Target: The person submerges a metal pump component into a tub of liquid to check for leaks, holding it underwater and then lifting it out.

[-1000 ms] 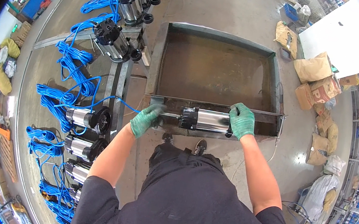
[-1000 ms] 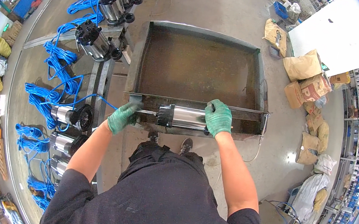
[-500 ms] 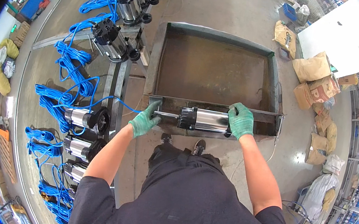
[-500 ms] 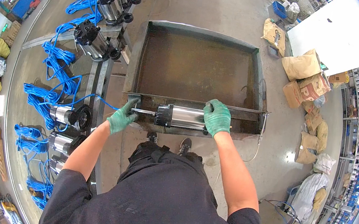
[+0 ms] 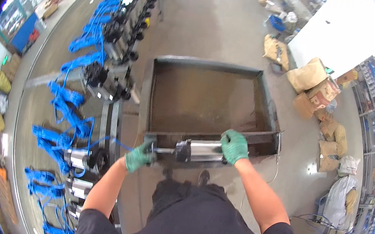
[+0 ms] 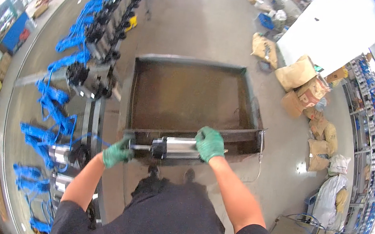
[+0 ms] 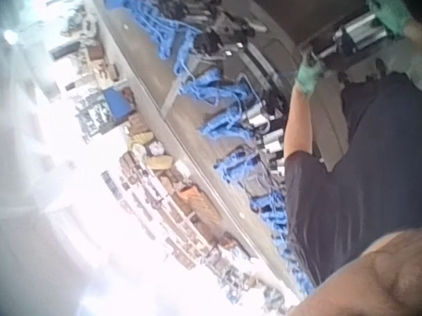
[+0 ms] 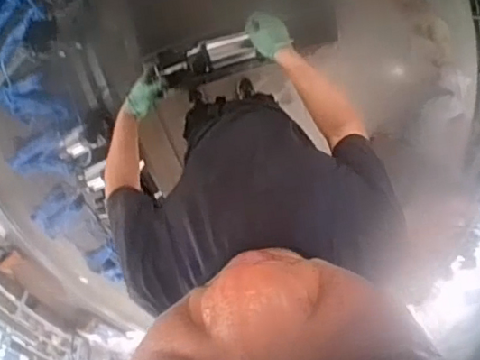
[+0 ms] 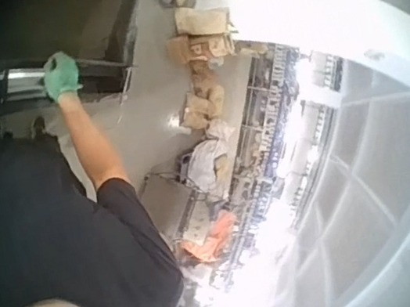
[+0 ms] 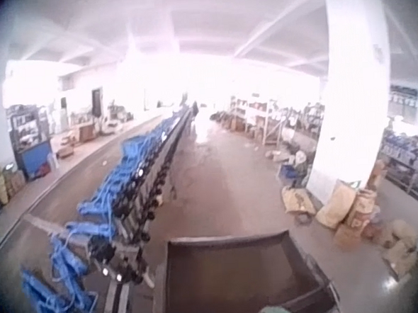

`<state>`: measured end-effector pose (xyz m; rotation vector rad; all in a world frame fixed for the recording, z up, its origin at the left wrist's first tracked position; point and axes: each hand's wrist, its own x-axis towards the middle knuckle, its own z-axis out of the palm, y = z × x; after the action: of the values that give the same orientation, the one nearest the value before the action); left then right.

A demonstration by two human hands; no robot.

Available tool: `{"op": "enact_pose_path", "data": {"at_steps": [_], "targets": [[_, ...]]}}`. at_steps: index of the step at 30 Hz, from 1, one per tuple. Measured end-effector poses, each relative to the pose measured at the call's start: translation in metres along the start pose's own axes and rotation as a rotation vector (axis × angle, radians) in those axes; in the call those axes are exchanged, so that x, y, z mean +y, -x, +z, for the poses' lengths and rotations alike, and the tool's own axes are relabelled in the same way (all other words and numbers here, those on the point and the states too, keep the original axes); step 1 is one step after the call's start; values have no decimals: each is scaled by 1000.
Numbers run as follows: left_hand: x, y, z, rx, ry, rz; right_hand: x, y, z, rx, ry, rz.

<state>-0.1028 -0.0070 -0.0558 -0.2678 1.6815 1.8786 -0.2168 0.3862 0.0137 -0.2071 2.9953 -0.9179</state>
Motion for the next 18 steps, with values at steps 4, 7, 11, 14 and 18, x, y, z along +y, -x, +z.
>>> {"op": "enact_pose_path", "data": {"at_steps": [4, 7, 11, 14, 18], "targets": [[-27, -18, 0, 181, -588, 87, 10, -3, 6, -12, 34, -18], [-16, -13, 25, 477, -796, 187, 9, -1, 2, 19, 29, -31], [-21, -21, 10, 237, 85, -83, 7, 1, 0, -50, 66, 8], [2, -6, 17, 45, 234, -43, 9, 3, -6, -9, 56, 9], [-70, -22, -36, 131, -298, 154, -17, -4, -2, -113, 17, 8]]}}
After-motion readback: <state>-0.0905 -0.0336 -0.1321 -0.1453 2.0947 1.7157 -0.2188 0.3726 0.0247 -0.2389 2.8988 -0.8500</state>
